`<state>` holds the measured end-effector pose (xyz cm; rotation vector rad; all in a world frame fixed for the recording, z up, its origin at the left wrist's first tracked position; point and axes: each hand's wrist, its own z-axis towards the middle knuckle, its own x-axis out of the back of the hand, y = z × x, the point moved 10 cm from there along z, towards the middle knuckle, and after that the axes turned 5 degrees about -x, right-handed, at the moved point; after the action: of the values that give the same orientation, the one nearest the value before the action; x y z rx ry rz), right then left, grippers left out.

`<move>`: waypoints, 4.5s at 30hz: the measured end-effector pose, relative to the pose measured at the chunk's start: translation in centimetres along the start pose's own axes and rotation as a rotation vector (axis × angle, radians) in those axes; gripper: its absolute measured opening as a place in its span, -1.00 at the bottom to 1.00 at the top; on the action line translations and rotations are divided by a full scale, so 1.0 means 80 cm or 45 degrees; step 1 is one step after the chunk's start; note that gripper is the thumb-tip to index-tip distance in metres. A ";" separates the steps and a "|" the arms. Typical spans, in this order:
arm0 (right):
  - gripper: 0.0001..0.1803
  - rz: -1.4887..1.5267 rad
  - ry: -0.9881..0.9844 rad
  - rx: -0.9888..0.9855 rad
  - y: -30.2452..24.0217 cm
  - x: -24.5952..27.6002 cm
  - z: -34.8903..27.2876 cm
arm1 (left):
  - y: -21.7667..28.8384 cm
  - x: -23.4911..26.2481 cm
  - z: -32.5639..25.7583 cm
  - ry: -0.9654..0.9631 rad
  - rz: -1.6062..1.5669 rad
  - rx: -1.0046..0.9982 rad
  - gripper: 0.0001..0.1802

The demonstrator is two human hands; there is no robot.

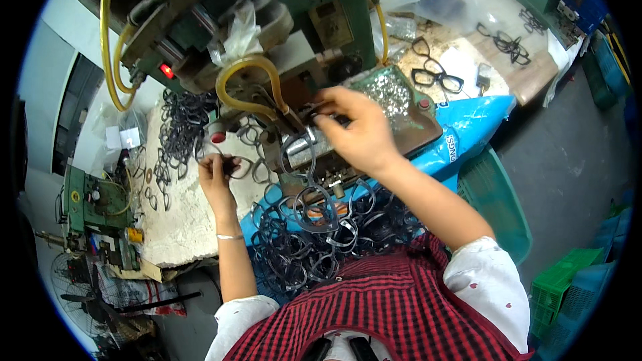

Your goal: The person repeatedly picks up black plastic eyeglass frames from a pile, places them into a metal jig on a machine, and presses a lever to process them. The processed frames are then placed into a blue bin. The person continues this cycle throughout the clip.

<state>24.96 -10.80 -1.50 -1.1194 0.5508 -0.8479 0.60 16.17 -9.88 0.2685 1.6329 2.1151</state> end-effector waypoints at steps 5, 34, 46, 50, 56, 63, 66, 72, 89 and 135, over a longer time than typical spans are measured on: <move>-0.60 0.164 0.034 -0.143 0.017 -0.021 -0.007 | 0.002 -0.003 -0.032 0.049 -0.062 0.098 -0.81; -0.73 -0.582 0.335 -0.170 0.088 0.145 -0.039 | 0.183 -0.221 -0.141 -1.002 0.576 -1.270 -0.69; -0.89 -1.338 0.217 0.045 0.081 0.075 -0.029 | 0.201 -0.145 -0.171 -0.730 0.753 -1.197 -0.57; -0.86 -0.896 0.296 -0.147 0.080 0.101 -0.034 | 0.242 -0.033 -0.121 0.048 0.682 -1.050 -0.68; -0.86 -0.811 0.293 0.169 0.054 0.080 -0.015 | 0.076 -0.087 -0.056 -0.752 1.440 -0.904 -0.56; -0.90 -1.164 0.462 0.137 0.048 0.162 -0.082 | -0.046 -0.034 -0.043 -1.005 1.509 -0.384 -0.53; -0.89 -1.012 0.512 -0.020 0.041 0.187 -0.100 | -0.017 -0.054 -0.054 -1.095 1.350 -0.511 -0.54; -0.86 -0.550 0.095 0.190 -0.025 0.075 -0.044 | -0.024 -0.043 -0.018 -1.061 1.400 -0.440 -0.51; -0.48 0.333 -0.002 -0.292 -0.002 -0.036 -0.014 | 0.248 -0.131 -0.057 -0.416 -0.088 -0.969 -0.81; -0.88 -0.796 0.409 -0.199 0.086 0.136 -0.060 | 0.186 -0.071 -0.057 0.011 1.012 -1.223 -0.82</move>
<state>29.72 -21.00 -9.36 -1.3314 0.5417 -1.5663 0.23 6.67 3.69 0.6367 0.3279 3.1836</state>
